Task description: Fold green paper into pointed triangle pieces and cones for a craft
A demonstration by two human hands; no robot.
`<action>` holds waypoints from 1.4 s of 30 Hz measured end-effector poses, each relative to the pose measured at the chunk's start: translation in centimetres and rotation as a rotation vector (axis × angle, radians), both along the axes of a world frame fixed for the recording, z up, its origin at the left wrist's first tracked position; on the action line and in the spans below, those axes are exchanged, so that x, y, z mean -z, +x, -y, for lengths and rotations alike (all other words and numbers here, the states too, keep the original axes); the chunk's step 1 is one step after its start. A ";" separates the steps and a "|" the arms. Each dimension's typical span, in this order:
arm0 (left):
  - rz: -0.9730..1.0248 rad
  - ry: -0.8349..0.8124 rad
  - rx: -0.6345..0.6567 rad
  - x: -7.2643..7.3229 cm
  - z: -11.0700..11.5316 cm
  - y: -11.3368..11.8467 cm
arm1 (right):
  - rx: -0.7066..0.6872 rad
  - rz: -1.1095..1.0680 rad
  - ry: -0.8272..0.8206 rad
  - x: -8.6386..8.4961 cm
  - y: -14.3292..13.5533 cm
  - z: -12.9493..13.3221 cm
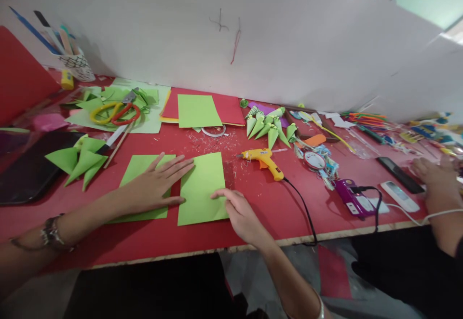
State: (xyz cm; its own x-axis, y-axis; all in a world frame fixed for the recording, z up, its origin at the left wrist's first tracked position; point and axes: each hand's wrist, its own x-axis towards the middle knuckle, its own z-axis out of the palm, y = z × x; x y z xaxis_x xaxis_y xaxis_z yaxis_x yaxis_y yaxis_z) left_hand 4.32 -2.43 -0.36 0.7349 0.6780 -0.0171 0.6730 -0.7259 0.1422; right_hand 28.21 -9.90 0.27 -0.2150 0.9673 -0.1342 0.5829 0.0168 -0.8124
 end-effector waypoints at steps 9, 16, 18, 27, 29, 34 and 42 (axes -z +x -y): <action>0.016 -0.122 0.006 0.8 -0.1 -0.6 | -0.313 0.257 0.209 -1.4 1.6 -0.3; 0.036 -0.036 -0.038 0.8 0.1 -0.5 | -0.452 0.410 0.403 -2.8 0.5 -2.4; 0.057 -0.037 -0.038 0.6 0.2 -0.4 | -0.511 0.381 0.379 -2.4 -0.3 -3.5; 0.075 -0.022 -0.069 0.7 0.7 0.1 | -0.648 0.478 0.420 0.1 -3.5 -7.5; 0.062 -0.005 -0.086 0.8 0.9 0.4 | -0.629 0.491 0.435 0.2 -3.8 -7.8; 0.031 0.034 -0.101 1.3 1.4 0.8 | -0.521 0.475 0.468 0.7 -4.2 -7.8; 0.038 0.027 -0.118 1.3 1.4 0.8 | -0.464 0.433 0.475 1.4 -4.3 -7.9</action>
